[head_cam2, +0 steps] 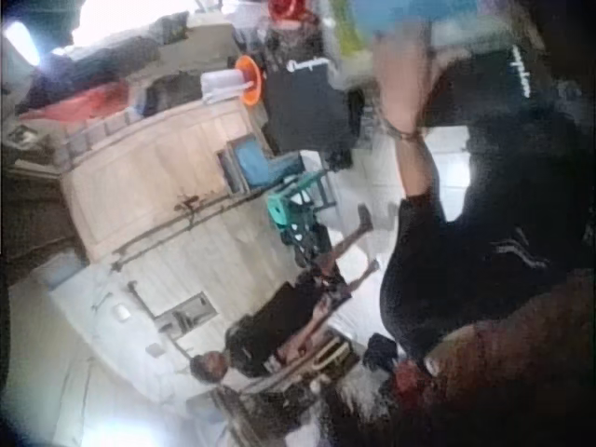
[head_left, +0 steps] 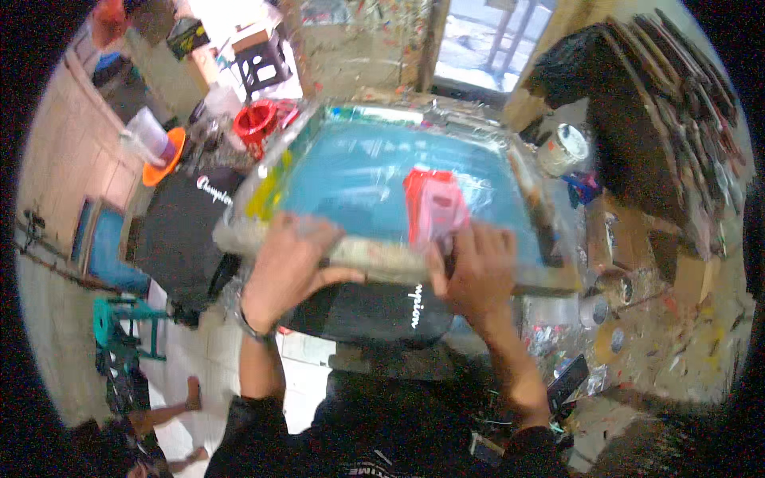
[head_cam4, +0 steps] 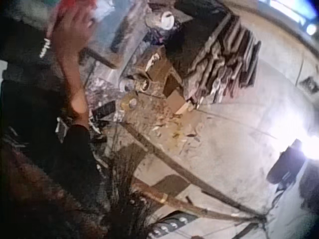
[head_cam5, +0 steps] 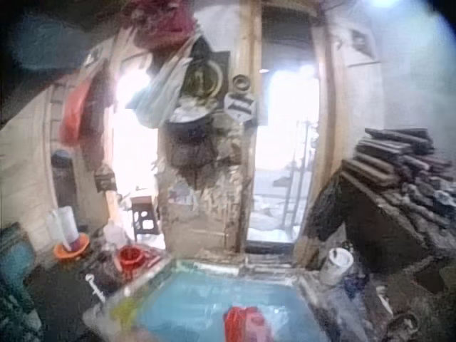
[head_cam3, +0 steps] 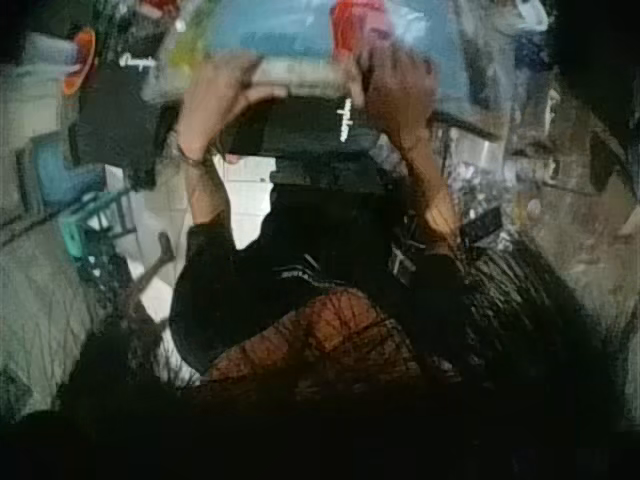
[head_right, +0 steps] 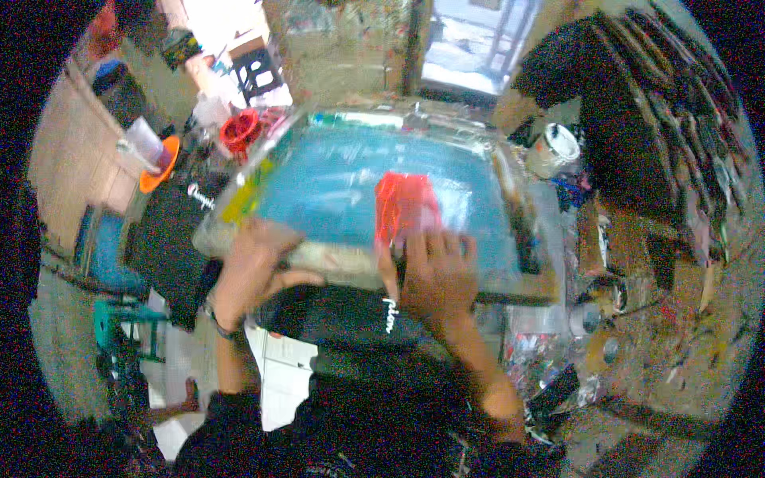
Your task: The person places black fabric panels onto a printing station, lowers a screen, applies red ink using a squeegee, and then lifts the screen to remove the printed panel.
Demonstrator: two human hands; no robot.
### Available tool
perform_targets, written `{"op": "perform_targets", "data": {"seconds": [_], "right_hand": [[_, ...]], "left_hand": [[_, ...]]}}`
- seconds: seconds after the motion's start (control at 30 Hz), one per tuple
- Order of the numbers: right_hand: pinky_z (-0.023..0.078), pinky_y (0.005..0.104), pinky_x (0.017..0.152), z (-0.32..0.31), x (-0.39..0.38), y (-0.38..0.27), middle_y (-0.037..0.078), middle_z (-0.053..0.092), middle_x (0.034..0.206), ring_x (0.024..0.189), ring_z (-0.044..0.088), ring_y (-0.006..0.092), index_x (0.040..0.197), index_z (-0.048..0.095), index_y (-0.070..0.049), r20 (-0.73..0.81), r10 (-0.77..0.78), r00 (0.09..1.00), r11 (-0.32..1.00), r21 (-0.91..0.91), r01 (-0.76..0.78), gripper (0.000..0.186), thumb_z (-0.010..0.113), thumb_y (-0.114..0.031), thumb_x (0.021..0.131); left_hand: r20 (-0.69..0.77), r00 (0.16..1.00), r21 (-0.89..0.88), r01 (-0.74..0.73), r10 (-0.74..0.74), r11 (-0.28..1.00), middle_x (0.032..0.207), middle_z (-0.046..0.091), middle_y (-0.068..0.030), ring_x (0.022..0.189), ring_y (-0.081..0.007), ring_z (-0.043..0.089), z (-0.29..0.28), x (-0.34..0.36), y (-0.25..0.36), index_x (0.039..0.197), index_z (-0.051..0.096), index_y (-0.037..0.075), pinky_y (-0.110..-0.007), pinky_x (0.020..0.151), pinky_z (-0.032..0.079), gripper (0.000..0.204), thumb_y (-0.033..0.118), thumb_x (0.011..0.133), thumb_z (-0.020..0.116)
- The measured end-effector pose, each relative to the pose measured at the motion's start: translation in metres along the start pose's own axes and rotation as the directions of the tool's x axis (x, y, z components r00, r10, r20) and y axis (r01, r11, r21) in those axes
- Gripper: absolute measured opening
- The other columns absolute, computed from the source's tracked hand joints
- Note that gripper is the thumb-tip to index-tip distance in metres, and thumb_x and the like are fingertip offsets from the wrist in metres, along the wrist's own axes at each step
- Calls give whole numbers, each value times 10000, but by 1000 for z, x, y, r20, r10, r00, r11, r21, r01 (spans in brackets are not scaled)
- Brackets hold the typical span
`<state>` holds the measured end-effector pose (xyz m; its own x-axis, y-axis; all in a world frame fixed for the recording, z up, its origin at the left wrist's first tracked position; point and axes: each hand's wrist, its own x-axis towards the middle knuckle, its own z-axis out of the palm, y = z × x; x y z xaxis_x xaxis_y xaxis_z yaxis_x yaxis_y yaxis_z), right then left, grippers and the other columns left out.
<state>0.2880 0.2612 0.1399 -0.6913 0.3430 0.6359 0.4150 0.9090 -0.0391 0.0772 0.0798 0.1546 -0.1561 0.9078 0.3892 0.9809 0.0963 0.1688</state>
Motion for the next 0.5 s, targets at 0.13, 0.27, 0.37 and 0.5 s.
{"op": "perform_targets", "data": {"seconds": [0.13,0.27,0.37,0.5], "right_hand": [[438,483,670,-34,105,13,168,562,780,734,571,378,786,555,-54,-147,-15,989,1000,18,18,428,676,-436,935],[510,492,746,-54,185,57,203,663,886,812,660,410,1116,720,-130,85,-317,945,879,-347,326,269,560,-326,1024],[574,420,801,-104,238,34,201,716,837,799,711,283,951,757,14,418,370,829,928,-128,-350,656,390,-516,1068],[541,404,868,-83,251,64,201,704,914,873,681,275,1068,726,7,76,94,993,995,-29,-92,559,444,-474,1054]], "left_hand": [[-445,895,115,94,-33,989,1085,665,-138,1027,-339,619,-14,23,14,1114,691,45,-465,959,446,478,372,795,830],[-254,925,-1,293,-284,956,1437,503,-232,1371,-421,448,53,-42,39,1439,521,36,-554,1133,335,655,243,874,781],[-107,700,31,712,-706,701,1651,224,-273,1532,-443,197,99,-127,45,1597,218,-26,-577,1234,126,891,359,942,685],[2,519,248,828,-855,503,1691,180,-215,1578,-395,88,142,-173,49,1609,210,-17,-618,1238,3,833,443,1009,560]]}}
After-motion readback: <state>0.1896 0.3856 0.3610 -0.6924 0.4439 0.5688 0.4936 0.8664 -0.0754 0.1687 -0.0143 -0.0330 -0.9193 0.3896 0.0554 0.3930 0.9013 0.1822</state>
